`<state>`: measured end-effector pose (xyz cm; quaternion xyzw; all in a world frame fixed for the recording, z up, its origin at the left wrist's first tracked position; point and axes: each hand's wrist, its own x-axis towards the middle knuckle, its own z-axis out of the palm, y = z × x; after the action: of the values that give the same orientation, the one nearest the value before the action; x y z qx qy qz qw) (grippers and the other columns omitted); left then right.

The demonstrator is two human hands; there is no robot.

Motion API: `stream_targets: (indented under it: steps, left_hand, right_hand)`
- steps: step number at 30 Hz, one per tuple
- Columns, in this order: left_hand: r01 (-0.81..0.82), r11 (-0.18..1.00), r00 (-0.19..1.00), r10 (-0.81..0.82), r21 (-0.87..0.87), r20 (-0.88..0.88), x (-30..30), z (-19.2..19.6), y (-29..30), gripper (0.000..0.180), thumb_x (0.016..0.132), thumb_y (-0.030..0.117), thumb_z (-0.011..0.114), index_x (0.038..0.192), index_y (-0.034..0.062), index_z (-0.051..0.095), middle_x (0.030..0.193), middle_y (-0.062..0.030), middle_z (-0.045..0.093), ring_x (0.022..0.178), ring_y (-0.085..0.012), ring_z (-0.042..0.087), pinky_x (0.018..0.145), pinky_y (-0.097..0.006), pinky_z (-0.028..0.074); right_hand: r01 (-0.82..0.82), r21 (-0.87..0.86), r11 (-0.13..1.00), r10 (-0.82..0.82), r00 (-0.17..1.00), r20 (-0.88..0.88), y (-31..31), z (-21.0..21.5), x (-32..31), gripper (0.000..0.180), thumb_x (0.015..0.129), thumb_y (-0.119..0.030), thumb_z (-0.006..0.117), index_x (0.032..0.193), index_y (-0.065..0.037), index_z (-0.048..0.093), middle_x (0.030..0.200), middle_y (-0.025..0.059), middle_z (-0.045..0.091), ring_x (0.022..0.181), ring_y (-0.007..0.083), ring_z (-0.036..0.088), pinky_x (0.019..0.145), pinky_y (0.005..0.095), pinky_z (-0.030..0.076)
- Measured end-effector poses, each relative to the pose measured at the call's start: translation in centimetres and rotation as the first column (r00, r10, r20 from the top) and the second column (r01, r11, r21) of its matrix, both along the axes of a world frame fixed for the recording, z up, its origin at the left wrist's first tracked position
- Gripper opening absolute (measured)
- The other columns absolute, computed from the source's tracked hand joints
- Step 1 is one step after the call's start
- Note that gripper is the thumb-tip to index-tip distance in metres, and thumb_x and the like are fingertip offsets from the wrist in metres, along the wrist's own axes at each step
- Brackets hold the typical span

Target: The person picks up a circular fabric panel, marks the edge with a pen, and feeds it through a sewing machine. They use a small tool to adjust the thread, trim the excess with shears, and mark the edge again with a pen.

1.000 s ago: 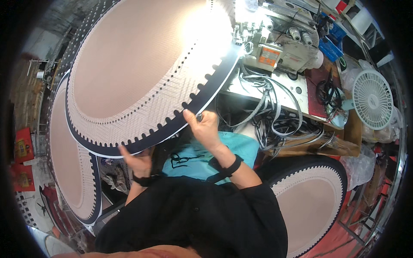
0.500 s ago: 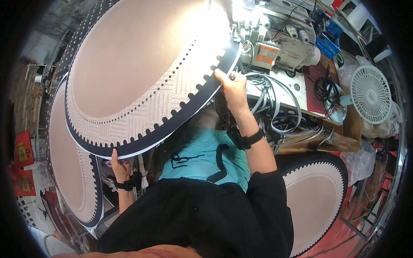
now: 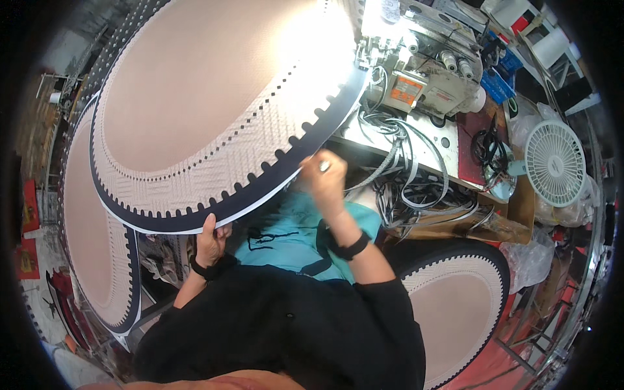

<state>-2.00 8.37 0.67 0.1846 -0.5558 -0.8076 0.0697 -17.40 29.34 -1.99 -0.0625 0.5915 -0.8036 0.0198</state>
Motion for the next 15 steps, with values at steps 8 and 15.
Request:
stream_targets:
  steps: [8, 15]
  left_hand:
    - [-0.048, 0.995, 0.997, 0.043, 0.091, 0.059, -2.7, -1.2, 4.3, 0.029, 0.092, 0.026, 0.048, 0.071, 0.0075, 0.05, 0.058, 0.0013, 0.043, 0.053, -0.0067, 0.037, 0.05, -0.022, 0.03]
    - [-0.338, 0.902, 0.936, 0.352, 0.27, -0.005, -2.4, -1.3, 1.9, 0.047, 0.094, 0.045, 0.035, 0.109, 0.004, 0.052, 0.093, -0.0048, 0.059, 0.075, -0.0151, 0.054, 0.067, -0.026, 0.042]
  right_hand:
    - [-0.191, -0.113, 0.975, 0.202, 0.975, 0.094, -5.4, 3.1, 6.0, 0.009, 0.078, -0.006, 0.067, 0.075, 0.001, 0.063, 0.067, -0.0011, 0.061, 0.059, 0.0026, 0.052, 0.049, 0.0194, 0.042]
    - [-0.03, -0.021, 0.999, 0.03, 0.999, 0.026, -3.8, 1.6, 3.0, 0.021, 0.084, -0.015, 0.063, 0.073, 0.003, 0.064, 0.062, -0.0006, 0.06, 0.054, 0.0035, 0.047, 0.045, 0.0221, 0.037]
